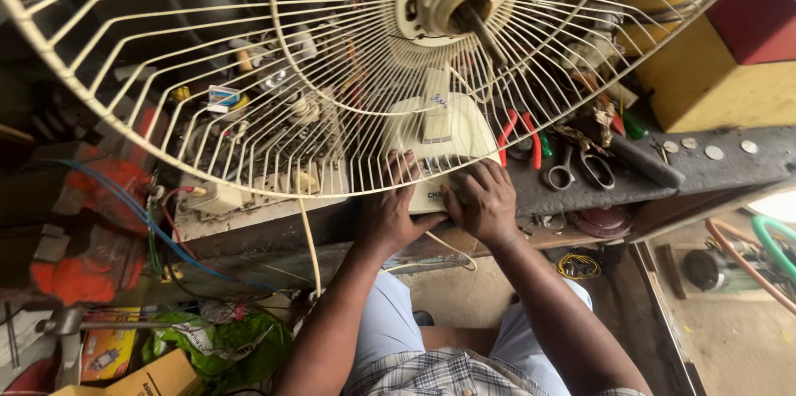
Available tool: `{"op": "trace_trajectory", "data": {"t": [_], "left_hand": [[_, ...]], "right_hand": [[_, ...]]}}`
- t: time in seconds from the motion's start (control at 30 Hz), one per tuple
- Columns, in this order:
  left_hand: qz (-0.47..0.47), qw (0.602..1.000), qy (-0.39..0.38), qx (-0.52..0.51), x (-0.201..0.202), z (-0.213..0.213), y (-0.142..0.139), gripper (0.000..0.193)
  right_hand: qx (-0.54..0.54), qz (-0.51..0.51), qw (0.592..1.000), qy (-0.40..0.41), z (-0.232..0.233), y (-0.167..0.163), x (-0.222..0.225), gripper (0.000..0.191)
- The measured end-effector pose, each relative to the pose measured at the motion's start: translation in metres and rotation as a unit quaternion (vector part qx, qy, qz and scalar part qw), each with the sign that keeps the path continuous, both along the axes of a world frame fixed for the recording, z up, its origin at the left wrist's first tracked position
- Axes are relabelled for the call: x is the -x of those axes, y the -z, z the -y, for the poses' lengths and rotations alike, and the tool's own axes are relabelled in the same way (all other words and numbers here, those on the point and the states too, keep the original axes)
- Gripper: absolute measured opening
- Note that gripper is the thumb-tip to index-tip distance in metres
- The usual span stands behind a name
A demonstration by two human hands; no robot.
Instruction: The person disassembles a table fan by removing the front grill and fan blades. They then use pliers to adjust the fan's internal mechanism and reassemble the components.
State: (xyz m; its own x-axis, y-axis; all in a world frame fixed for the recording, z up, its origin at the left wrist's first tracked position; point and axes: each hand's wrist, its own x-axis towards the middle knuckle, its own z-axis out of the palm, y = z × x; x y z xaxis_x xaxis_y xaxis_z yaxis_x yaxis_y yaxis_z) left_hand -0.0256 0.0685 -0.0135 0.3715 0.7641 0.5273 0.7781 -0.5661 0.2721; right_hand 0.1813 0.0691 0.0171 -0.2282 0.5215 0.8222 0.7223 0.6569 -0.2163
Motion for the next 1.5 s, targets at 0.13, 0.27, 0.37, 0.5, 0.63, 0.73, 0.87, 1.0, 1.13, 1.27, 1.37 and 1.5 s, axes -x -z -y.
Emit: {"op": "trace_trajectory", "data": {"t": [0.13, 0.27, 0.37, 0.5, 0.63, 0.73, 0.87, 1.0, 1.13, 1.27, 1.37, 1.5], "left_hand": [[-0.003, 1.000, -0.003, 0.004, -0.001, -0.001, -0.002, 0.104], [-0.012, 1.000, -0.007, 0.003, -0.001, 0.000, -0.002, 0.106], [-0.005, 1.000, 0.004, 0.006, 0.001, 0.000, -0.001, 0.106], [-0.013, 1.000, 0.004, 0.014, 0.000, -0.001, 0.000, 0.105], [-0.014, 0.999, 0.000, 0.032, -0.001, -0.002, -0.001, 0.108], [-0.016, 1.000, -0.001, 0.026, -0.002, -0.002, -0.002, 0.107], [-0.014, 1.000, 0.000, 0.018, -0.001, 0.000, -0.006, 0.105], [0.008, 1.000, 0.014, 0.014, -0.001, 0.001, -0.010, 0.102], [0.006, 1.000, 0.007, 0.010, -0.003, 0.002, -0.013, 0.101], [0.015, 1.000, 0.009, 0.001, -0.002, 0.005, -0.016, 0.100], [0.009, 1.000, 0.003, 0.001, -0.001, 0.007, -0.016, 0.098], [0.120, 0.988, 0.068, 0.076, -0.002, 0.005, -0.012, 0.098]], "right_hand": [[0.007, 0.013, 1.000, 0.014, -0.001, 0.003, -0.001, 0.024], [0.008, 0.012, 1.000, 0.013, -0.002, 0.005, -0.001, 0.024], [0.008, 0.012, 1.000, 0.017, -0.002, 0.007, -0.001, 0.025], [0.012, 0.017, 1.000, 0.023, -0.003, 0.010, -0.001, 0.025], [0.013, 0.027, 0.999, 0.032, -0.004, 0.012, -0.001, 0.025], [0.012, 0.025, 0.999, 0.028, -0.005, 0.012, -0.002, 0.024], [0.012, 0.018, 1.000, 0.022, -0.004, 0.010, -0.001, 0.024], [0.015, 0.015, 1.000, 0.020, -0.002, 0.007, 0.000, 0.023], [0.013, 0.017, 1.000, 0.019, -0.002, 0.006, -0.001, 0.024], [-0.002, 0.005, 1.000, 0.011, 0.003, 0.000, 0.000, 0.025], [-0.049, -0.028, 0.998, 0.014, 0.015, -0.015, 0.002, 0.028], [-0.155, -0.062, 0.986, 0.000, 0.032, -0.065, -0.006, 0.042]]}}
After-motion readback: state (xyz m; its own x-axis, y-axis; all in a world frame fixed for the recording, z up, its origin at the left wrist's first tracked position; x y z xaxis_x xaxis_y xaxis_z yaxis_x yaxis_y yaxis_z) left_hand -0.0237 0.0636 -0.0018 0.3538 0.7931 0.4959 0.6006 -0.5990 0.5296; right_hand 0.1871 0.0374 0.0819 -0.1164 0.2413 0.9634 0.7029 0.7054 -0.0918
